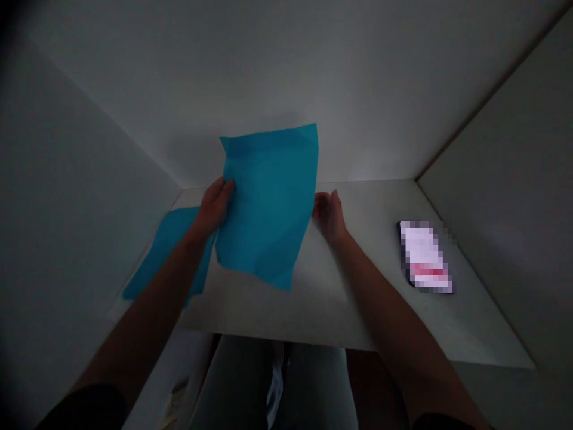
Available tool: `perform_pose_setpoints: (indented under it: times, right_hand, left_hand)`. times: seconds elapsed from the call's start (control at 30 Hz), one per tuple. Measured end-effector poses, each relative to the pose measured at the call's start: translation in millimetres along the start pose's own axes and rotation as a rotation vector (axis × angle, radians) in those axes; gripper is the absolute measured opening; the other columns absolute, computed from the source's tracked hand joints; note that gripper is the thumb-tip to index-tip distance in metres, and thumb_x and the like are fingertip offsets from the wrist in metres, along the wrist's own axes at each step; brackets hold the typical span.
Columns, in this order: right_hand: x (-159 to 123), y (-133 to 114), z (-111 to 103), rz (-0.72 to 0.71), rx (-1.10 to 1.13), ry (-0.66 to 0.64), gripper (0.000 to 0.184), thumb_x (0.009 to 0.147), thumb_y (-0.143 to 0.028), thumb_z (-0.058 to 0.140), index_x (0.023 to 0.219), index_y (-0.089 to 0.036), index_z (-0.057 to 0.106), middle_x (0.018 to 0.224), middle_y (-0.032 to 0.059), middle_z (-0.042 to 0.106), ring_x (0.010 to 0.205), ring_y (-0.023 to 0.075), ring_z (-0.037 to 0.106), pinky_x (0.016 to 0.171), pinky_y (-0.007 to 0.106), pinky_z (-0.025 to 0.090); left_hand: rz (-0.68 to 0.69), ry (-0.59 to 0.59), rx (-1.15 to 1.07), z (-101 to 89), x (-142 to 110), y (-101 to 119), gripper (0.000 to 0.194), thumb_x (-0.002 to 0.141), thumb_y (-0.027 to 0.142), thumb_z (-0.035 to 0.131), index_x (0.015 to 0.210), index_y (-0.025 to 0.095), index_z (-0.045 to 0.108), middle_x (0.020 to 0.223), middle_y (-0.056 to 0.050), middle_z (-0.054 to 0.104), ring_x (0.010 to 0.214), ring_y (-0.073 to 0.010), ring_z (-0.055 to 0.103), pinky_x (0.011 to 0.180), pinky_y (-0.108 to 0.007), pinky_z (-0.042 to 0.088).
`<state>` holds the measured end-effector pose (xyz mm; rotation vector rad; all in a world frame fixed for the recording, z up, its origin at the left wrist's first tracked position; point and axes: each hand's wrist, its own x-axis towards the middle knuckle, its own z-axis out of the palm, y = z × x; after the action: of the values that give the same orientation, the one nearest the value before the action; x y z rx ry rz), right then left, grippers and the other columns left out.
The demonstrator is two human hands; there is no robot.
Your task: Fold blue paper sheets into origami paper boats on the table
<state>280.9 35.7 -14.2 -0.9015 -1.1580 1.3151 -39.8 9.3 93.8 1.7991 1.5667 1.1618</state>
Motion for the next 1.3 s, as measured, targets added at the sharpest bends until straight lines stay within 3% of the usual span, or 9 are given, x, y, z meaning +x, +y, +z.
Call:
perform_pose_setpoints:
  times: [0.13, 0.27, 0.4, 0.57, 0.77, 0.87, 1.07, 1.2, 1.3]
  right_hand:
    - [-6, 1, -2, -0.018, 0.082, 0.006, 0.082, 0.075, -0.108, 0.071, 0.104, -0.031, 0.075, 0.099, 0.0054, 0.080, 0.098, 0.0318, 0.078, 0.083, 0.047, 0.067]
    - [-12, 2, -7, 0.013, -0.132, -0.072, 0.073, 0.074, -0.078, 0.099, 0.126, -0.031, 0.078, 0.127, 0.0066, 0.084, 0.115, 0.0351, 0.079, 0.103, 0.055, 0.068]
    - [-13, 3, -12, 0.039, -0.270, -0.134, 0.065, 0.083, -0.073, 0.096, 0.129, -0.029, 0.080, 0.134, 0.0093, 0.083, 0.120, 0.0374, 0.079, 0.110, 0.061, 0.067]
    - [-7, 3, -15, 0.032, -0.213, -0.111, 0.063, 0.086, -0.073, 0.093, 0.131, -0.030, 0.079, 0.130, 0.0074, 0.084, 0.111, 0.0332, 0.082, 0.106, 0.056, 0.069]
    - [-4, 3, -15, -0.009, -0.178, -0.044, 0.061, 0.084, -0.070, 0.097, 0.126, -0.031, 0.078, 0.129, 0.0068, 0.084, 0.117, 0.0333, 0.080, 0.109, 0.057, 0.068]
    - [-4, 2, -14, -0.004, -0.158, -0.105, 0.066, 0.080, -0.064, 0.102, 0.132, -0.032, 0.077, 0.137, 0.0071, 0.082, 0.122, 0.0336, 0.079, 0.111, 0.058, 0.068]
    - [-1, 6, -17, -0.019, -0.153, -0.095, 0.065, 0.083, -0.066, 0.098, 0.135, -0.033, 0.076, 0.129, 0.0064, 0.084, 0.115, 0.0319, 0.080, 0.105, 0.055, 0.070]
    - [3, 13, -20, -0.051, -0.146, -0.064, 0.052, 0.086, -0.064, 0.094, 0.124, -0.032, 0.078, 0.116, 0.0040, 0.084, 0.105, 0.0290, 0.079, 0.099, 0.050, 0.068]
    - [6, 15, -22, -0.057, -0.116, -0.043, 0.040, 0.085, -0.058, 0.092, 0.112, -0.031, 0.080, 0.104, 0.0024, 0.082, 0.094, 0.0259, 0.075, 0.090, 0.046, 0.066]
  left_hand:
    - [-0.064, -0.015, -0.013, 54.3, -11, -42, 0.069, 0.110, 0.084, 0.036, 0.112, 0.022, 0.068, 0.110, -0.013, 0.079, 0.108, -0.0305, 0.074, 0.097, -0.044, 0.063]
    - [-0.090, -0.001, -0.109, 76.9, -18, -70, 0.080, 0.102, 0.097, 0.038, 0.107, 0.023, 0.067, 0.101, -0.012, 0.077, 0.098, -0.0310, 0.074, 0.091, -0.046, 0.063]
    - [-0.054, 0.053, -0.181, 74.3, -16, -86, 0.078, 0.098, 0.099, 0.046, 0.100, 0.024, 0.068, 0.092, -0.009, 0.075, 0.086, -0.0276, 0.071, 0.082, -0.044, 0.062]
    - [-0.058, 0.021, -0.282, 67.7, -12, -95, 0.069, 0.097, 0.093, 0.062, 0.098, 0.025, 0.067, 0.084, -0.005, 0.073, 0.078, -0.0229, 0.071, 0.075, -0.038, 0.063]
    - [-0.095, -0.237, -0.500, 62.9, -9, -99, 0.079, 0.077, 0.073, 0.098, 0.132, 0.023, 0.071, 0.130, -0.014, 0.083, 0.110, -0.0329, 0.083, 0.096, -0.050, 0.072]
    - [-0.082, -0.228, -0.523, 60.3, -7, -101, 0.069, 0.082, 0.070, 0.095, 0.128, 0.021, 0.074, 0.128, -0.015, 0.084, 0.115, -0.0353, 0.083, 0.101, -0.055, 0.071]
    - [-0.105, -0.135, -0.585, 63.2, -5, -106, 0.064, 0.081, 0.069, 0.095, 0.121, 0.023, 0.076, 0.123, -0.012, 0.086, 0.108, -0.0307, 0.083, 0.095, -0.047, 0.071]
    - [-0.069, -0.091, -0.632, 66.0, -3, -107, 0.061, 0.082, 0.069, 0.094, 0.119, 0.024, 0.076, 0.120, -0.010, 0.086, 0.107, -0.0286, 0.082, 0.098, -0.045, 0.068]
    - [-0.085, -0.067, -0.632, 65.4, -2, -108, 0.051, 0.082, 0.065, 0.092, 0.109, 0.024, 0.078, 0.101, -0.006, 0.084, 0.091, -0.0243, 0.079, 0.086, -0.040, 0.067]
